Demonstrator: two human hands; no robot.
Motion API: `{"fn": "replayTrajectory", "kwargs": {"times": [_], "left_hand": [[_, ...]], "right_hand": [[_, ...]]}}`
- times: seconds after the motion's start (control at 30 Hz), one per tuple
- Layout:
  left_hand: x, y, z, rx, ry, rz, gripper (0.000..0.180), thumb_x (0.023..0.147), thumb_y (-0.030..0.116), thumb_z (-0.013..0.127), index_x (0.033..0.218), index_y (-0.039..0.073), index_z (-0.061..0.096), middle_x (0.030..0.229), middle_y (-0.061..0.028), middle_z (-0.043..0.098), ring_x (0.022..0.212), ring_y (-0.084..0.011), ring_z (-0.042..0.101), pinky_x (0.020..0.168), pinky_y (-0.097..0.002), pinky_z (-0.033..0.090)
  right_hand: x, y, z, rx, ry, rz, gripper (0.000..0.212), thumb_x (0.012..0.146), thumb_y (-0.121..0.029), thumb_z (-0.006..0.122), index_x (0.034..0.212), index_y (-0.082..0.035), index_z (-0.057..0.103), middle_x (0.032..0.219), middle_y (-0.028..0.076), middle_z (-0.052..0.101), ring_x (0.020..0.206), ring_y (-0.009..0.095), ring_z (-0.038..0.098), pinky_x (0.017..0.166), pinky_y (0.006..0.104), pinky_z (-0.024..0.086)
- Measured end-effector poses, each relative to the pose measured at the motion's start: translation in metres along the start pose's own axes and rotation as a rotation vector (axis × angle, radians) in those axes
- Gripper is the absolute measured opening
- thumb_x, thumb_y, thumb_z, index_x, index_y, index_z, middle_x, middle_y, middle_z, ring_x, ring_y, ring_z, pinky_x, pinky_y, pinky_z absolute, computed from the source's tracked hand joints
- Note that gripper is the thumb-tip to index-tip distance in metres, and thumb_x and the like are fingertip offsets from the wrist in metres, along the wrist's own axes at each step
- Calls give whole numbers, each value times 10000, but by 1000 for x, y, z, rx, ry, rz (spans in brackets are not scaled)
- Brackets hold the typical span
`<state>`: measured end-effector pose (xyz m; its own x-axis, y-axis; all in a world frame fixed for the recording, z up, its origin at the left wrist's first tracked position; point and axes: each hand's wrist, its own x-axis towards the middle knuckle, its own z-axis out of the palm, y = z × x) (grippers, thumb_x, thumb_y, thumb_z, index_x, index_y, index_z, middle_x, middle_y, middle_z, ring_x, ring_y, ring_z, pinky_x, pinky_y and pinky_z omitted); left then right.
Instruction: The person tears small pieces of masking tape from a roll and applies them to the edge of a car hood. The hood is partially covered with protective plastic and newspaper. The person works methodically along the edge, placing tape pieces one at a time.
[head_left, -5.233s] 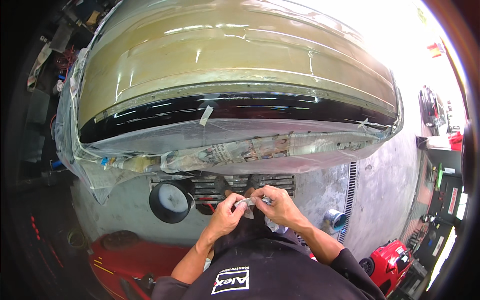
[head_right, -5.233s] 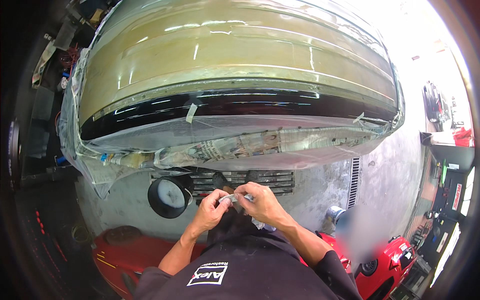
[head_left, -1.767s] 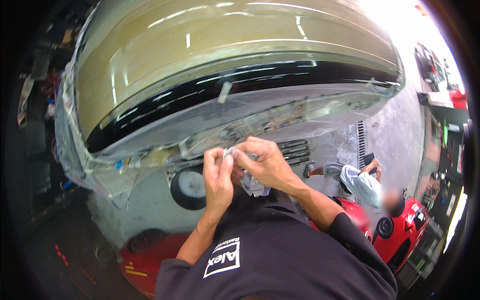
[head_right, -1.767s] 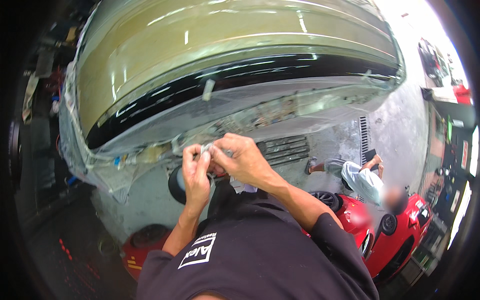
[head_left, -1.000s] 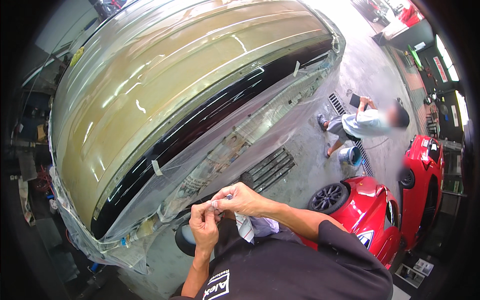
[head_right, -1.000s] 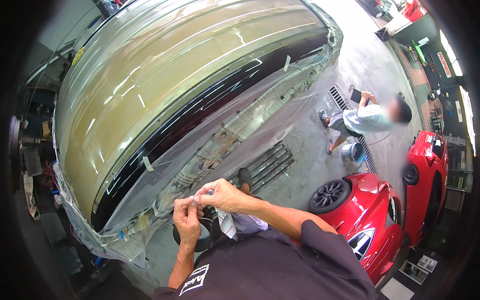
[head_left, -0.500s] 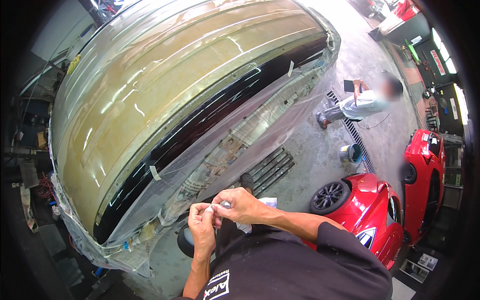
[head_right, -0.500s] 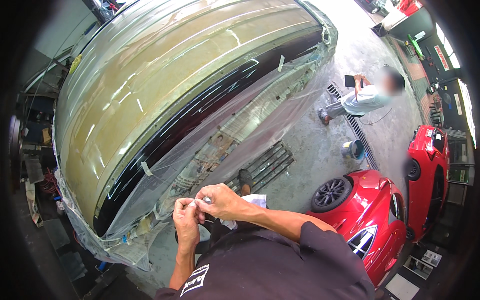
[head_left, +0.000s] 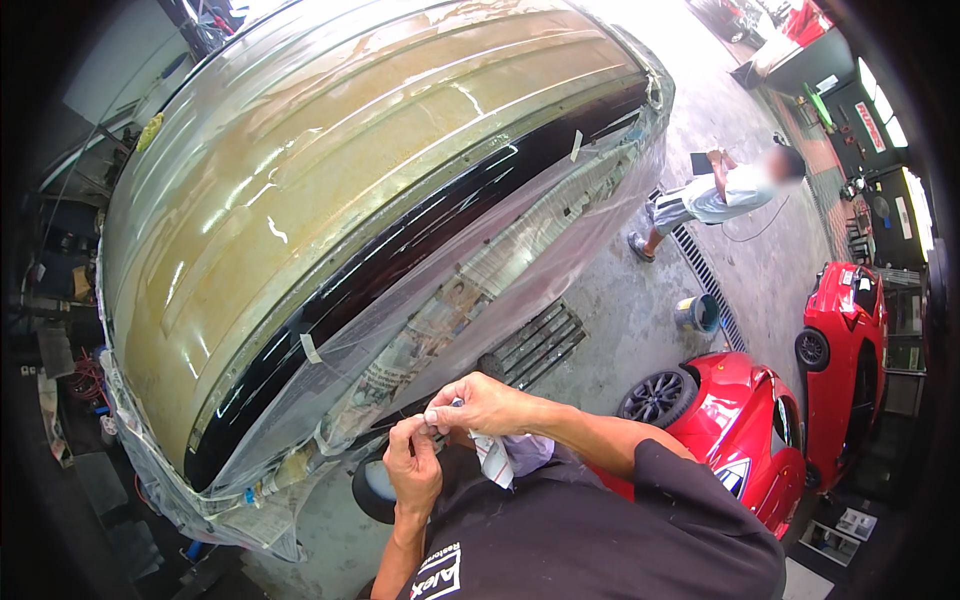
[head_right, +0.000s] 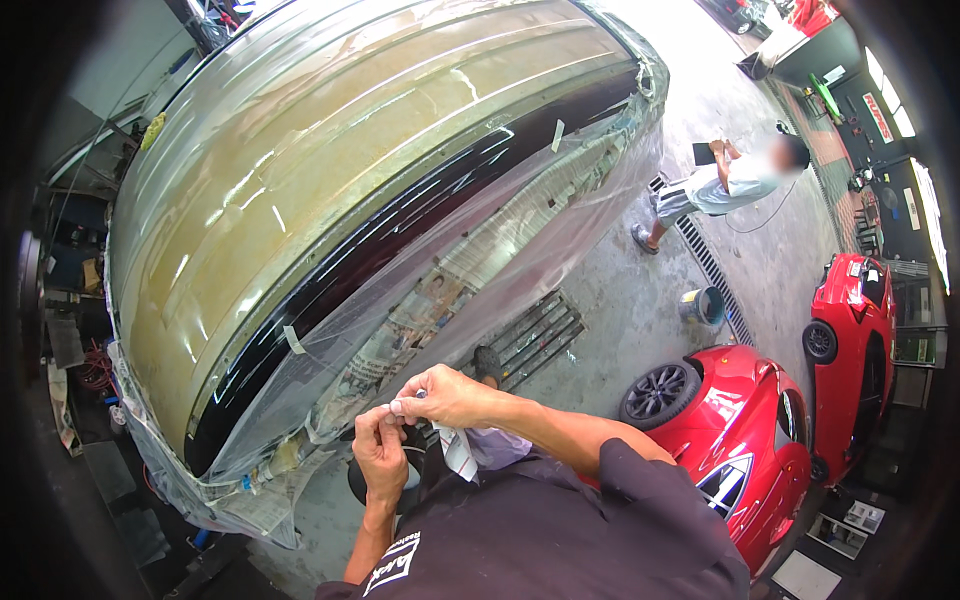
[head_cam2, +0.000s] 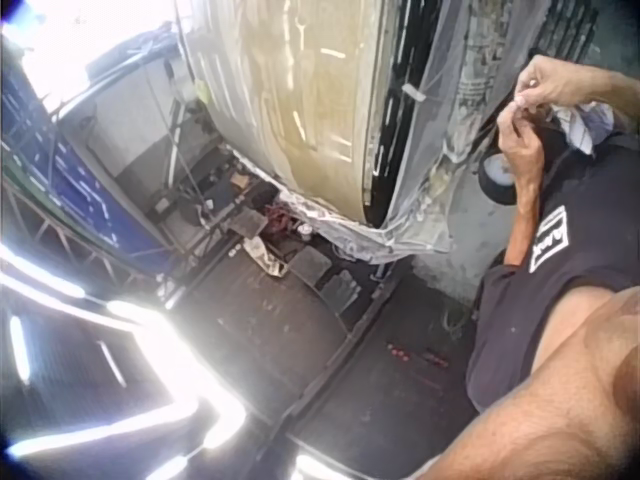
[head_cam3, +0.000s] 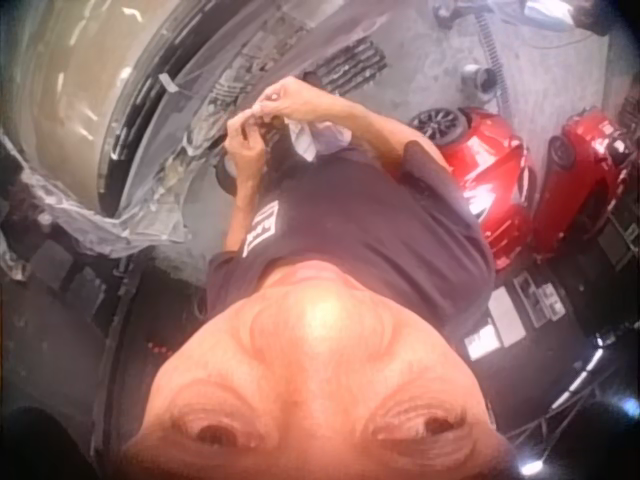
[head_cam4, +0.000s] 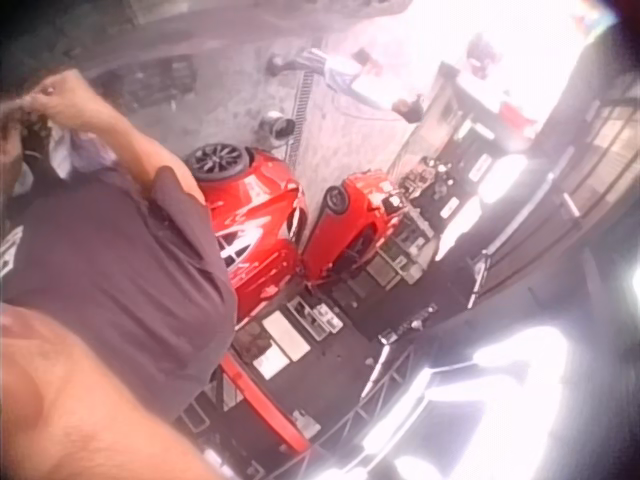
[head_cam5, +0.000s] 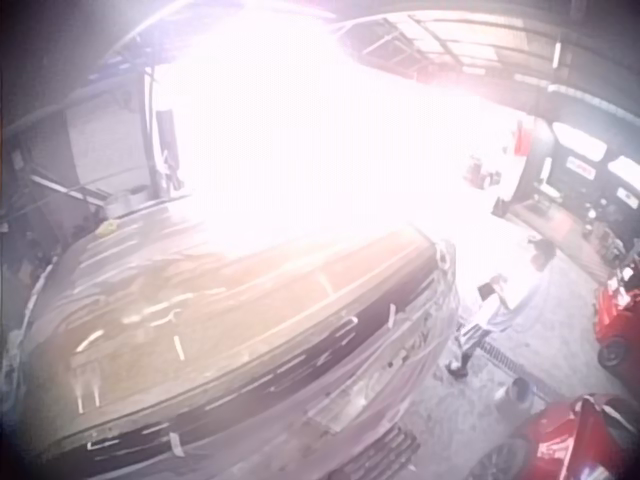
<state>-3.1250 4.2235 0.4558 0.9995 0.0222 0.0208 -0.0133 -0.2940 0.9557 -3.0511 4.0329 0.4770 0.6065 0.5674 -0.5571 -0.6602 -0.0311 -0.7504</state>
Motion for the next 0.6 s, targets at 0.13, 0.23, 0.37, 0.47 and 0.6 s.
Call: {"fn": "replayTrajectory", "kwargs": {"times": [0.13, 0.23, 0.37, 0.47, 0.6], "left_hand": [[0, 4, -2, -201, -2, -147, 85, 1071, 4, 607, 1146, 41, 619, 886, -34, 661, 710, -72, 598, 620, -233, 504], [2, 7, -11, -389, -34, -274, 108, 1056, -2, 630, 1156, 38, 637, 897, -46, 678, 718, -81, 634, 642, -241, 540], [10, 16, -16, -428, -53, -332, 120, 1055, 6, 632, 1173, 8, 613, 917, -66, 694, 745, -91, 656, 659, -246, 553], [12, 25, -20, -490, -10, -324, 157, 1051, 4, 628, 1204, -10, 595, 944, -73, 698, 777, -96, 662, 682, -250, 558], [20, 32, -26, -658, 95, -457, 228, 1045, 31, 653, 1261, -26, 609, 1018, -84, 718, 829, -112, 663, 736, -276, 553]], "right_hand": [[1, 1, 3, -117, 5, -62, 341, 1060, -291, 702, 1170, 31, 726, 898, 39, 727, 819, 104, 670, 771, 294, 558], [-2, -9, 4, -206, -5, -85, 309, 1061, -260, 701, 1168, 29, 707, 913, 37, 735, 821, 86, 658, 748, 281, 554], [-3, -11, 8, -31, 7, -64, 257, 1027, -220, 742, 1107, 23, 715, 902, 31, 732, 853, 66, 609, 774, 293, 524], [-1, -10, 20, -10, 58, -136, 207, 1043, -190, 722, 1114, 5, 714, 866, 4, 699, 826, 52, 578, 724, 268, 504], [8, -8, 42, 29, 111, -412, 131, 1063, -129, 684, 1101, -5, 704, 860, -14, 689, 803, 38, 617, 680, 234, 514]]}}
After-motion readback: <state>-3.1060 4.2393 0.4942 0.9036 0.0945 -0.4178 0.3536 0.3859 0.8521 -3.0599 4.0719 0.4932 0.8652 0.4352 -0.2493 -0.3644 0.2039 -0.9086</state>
